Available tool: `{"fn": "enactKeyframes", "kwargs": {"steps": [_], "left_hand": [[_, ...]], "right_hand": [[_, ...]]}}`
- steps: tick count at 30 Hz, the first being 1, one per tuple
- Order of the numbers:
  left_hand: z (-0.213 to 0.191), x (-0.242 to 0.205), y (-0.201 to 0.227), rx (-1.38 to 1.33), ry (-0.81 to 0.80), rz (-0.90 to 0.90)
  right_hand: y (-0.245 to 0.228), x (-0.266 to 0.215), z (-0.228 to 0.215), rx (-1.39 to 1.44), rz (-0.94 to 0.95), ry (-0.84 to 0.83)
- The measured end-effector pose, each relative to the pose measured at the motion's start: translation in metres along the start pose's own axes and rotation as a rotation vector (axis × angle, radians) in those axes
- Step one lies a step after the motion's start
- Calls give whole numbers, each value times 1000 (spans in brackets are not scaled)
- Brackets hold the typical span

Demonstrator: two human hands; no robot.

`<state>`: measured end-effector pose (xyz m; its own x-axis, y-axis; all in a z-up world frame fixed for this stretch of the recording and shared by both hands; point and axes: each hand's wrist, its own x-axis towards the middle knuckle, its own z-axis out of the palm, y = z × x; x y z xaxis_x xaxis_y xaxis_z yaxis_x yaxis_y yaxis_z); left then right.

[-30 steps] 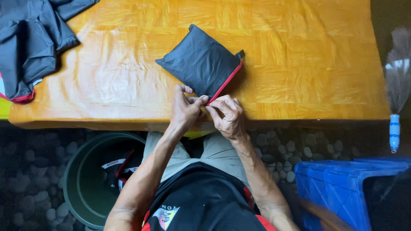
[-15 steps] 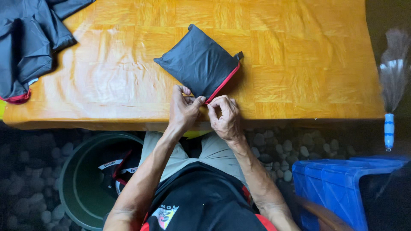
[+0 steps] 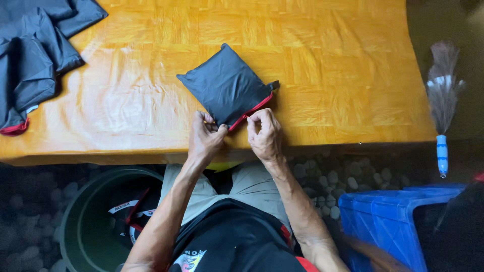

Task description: The person folds a black fabric garment on a table, rolling and tucking it into its own integrated pouch before placing it into a green bucket.

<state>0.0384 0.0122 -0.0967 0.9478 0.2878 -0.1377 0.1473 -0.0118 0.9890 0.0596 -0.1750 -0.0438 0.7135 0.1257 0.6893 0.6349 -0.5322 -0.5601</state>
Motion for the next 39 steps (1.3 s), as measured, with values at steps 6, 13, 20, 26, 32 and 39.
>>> {"fn": "enactKeyframes", "kwargs": {"steps": [6,13,20,26,32,39], "left_hand": [[-4,-8,14,146,31,-2],[-11,-11,21,219,10,-15],[-47,-42,134,691,-203,19],[-18,9,158,890,-199,583],[0,37,120,1000,-299,443],[8,38,115,1026,-242,468]], "right_hand": [[19,8,-5,-54,67,24],[38,10,-33,-198,103,48],[-7,52,-89,-138,232,-230],[-27,110,-20,-24,127,-482],[-8,109,37,-275,193,-636],[9,113,45,-285,256,-672]]}}
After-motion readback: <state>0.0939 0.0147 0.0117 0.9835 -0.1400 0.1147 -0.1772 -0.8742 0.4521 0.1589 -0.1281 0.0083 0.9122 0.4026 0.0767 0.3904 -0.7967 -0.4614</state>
